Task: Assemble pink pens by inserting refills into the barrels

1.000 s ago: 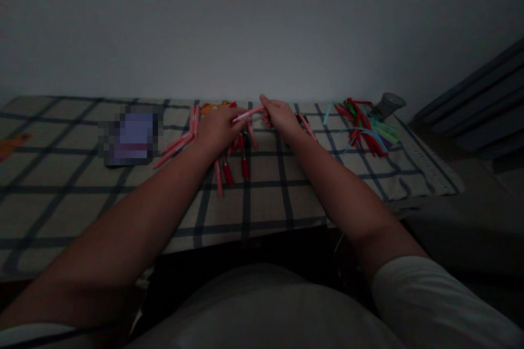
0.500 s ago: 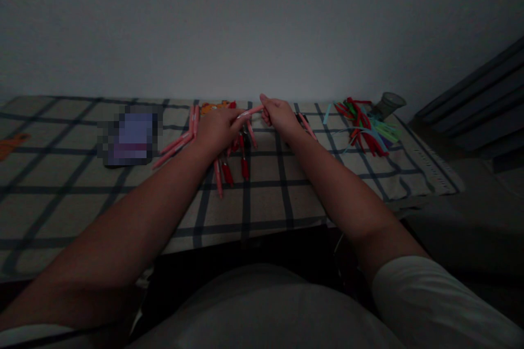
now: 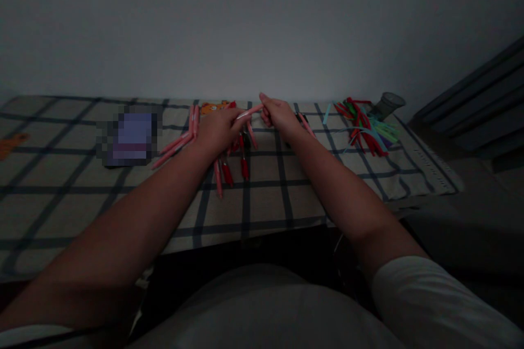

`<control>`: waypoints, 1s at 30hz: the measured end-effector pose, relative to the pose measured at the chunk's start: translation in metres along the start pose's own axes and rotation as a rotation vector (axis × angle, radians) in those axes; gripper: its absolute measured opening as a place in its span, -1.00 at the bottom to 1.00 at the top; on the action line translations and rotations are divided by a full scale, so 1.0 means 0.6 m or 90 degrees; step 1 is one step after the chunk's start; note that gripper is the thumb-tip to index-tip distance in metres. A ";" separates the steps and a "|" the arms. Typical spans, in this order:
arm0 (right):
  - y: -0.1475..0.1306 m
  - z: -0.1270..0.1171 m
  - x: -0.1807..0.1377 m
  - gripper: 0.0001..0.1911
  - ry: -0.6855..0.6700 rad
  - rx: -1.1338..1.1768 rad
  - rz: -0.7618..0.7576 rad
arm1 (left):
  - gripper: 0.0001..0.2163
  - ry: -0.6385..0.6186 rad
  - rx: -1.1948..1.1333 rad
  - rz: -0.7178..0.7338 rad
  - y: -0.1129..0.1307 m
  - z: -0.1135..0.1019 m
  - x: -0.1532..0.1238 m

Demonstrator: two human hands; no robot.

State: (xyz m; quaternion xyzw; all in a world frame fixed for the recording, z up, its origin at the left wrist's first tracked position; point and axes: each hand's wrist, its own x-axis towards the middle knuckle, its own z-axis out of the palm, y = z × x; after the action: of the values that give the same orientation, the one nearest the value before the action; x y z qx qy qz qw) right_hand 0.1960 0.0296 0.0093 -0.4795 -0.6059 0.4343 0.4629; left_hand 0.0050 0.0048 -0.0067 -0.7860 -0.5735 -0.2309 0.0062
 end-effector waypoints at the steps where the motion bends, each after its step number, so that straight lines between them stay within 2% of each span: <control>1: -0.001 0.001 -0.002 -0.26 -0.010 0.002 0.004 | -0.57 0.005 -0.009 0.000 -0.001 0.001 0.000; 5: -0.004 0.003 -0.009 -0.27 -0.046 -0.014 0.012 | -0.59 0.015 -0.027 0.010 -0.009 0.005 0.000; 14: -0.002 0.000 -0.003 -0.27 -0.052 -0.052 -0.014 | -0.55 -0.015 0.012 0.057 -0.009 0.005 0.002; 19: 0.008 -0.005 0.005 -0.27 -0.063 -0.060 -0.042 | -0.48 -0.005 -0.009 0.068 -0.016 0.012 0.007; 24: 0.009 -0.002 0.003 -0.31 -0.061 -0.030 -0.054 | -0.45 -0.006 -0.022 0.070 -0.016 0.012 0.009; 30: 0.005 0.003 0.001 -0.43 -0.063 0.005 -0.025 | -0.48 -0.019 -0.001 0.052 -0.001 0.001 0.003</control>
State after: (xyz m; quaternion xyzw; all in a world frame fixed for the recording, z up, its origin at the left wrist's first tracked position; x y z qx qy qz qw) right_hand 0.1949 0.0304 0.0060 -0.4435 -0.6355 0.4506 0.4431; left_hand 0.0053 0.0069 -0.0069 -0.8119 -0.5411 -0.2191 0.0068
